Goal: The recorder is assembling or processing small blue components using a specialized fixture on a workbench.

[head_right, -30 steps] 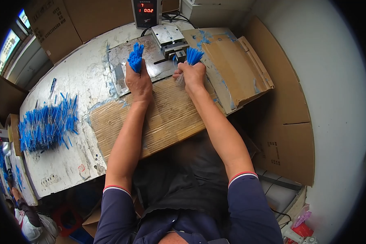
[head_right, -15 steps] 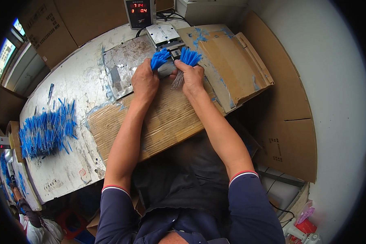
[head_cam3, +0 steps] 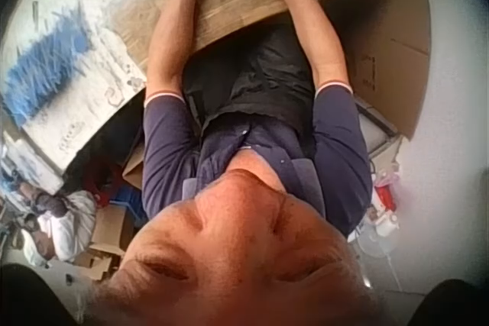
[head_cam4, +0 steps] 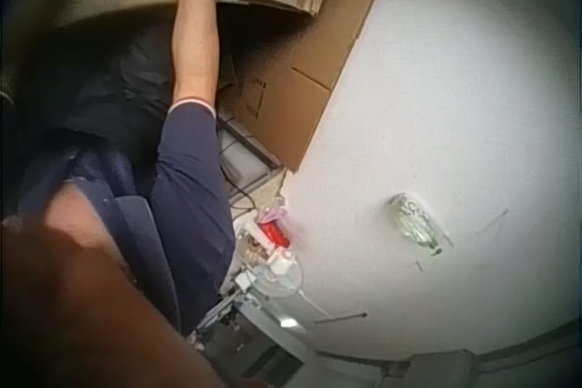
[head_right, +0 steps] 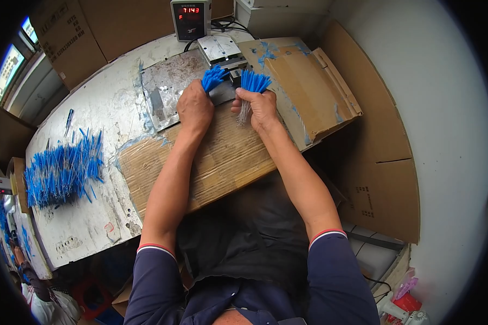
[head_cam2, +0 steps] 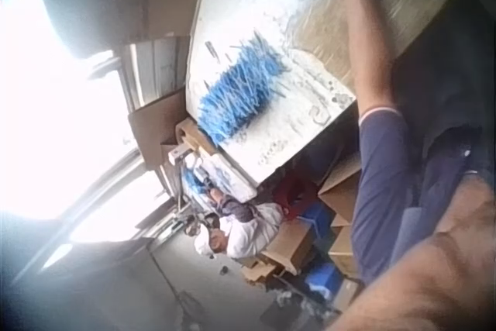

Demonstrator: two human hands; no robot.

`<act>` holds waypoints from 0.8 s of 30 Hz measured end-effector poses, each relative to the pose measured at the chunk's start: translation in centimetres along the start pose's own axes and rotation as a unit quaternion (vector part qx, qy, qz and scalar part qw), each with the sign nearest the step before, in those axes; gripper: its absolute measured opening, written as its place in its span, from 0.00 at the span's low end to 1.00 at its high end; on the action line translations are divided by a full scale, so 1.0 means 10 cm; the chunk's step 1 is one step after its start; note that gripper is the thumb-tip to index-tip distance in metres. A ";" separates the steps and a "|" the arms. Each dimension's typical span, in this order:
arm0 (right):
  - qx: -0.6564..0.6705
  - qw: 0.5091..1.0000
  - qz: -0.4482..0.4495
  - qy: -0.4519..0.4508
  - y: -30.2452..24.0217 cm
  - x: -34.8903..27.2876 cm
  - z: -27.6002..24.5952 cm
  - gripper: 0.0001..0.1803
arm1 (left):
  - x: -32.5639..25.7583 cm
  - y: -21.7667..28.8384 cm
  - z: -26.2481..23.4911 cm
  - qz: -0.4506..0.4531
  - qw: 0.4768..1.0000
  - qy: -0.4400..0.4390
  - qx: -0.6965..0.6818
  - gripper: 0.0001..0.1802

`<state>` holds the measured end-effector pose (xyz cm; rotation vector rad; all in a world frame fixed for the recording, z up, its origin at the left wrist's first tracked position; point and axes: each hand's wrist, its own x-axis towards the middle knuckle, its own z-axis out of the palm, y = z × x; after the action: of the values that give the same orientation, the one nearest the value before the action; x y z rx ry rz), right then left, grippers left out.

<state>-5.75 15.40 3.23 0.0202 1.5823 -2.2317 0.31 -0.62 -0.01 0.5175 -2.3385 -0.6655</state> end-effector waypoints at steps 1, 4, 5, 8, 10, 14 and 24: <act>-0.011 1.000 0.002 -0.002 -0.01 0.00 0.00 0.07 | 0.00 0.00 0.00 -0.001 1.000 0.001 -0.001 0.09; -0.049 0.999 -0.002 0.000 -0.02 0.04 -0.01 0.07 | 0.00 0.02 -0.02 -0.035 0.997 0.034 -0.062 0.10; -0.049 0.999 -0.002 -0.004 -0.03 0.03 0.04 0.07 | 0.00 -0.01 -0.02 -0.034 0.993 0.052 -0.102 0.10; -0.127 0.991 0.029 -0.036 -0.06 -0.02 0.16 0.08 | 0.02 -0.07 0.01 -0.066 0.975 0.064 -0.203 0.09; -0.164 0.981 0.037 -0.093 -0.06 -0.06 0.23 0.09 | 0.02 -0.06 0.02 -0.098 0.957 0.055 -0.266 0.09; -0.167 0.979 0.037 -0.114 -0.02 -0.10 0.28 0.10 | 0.02 -0.02 0.01 -0.082 0.920 0.028 -0.381 0.08; -0.076 0.992 0.028 -0.098 0.05 -0.16 0.21 0.09 | 0.03 -0.03 0.01 -0.108 0.915 0.008 -0.390 0.08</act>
<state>-3.69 13.81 3.91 -0.1895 1.6171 -1.9967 0.11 -1.02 -0.14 0.3961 -1.7914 -1.5850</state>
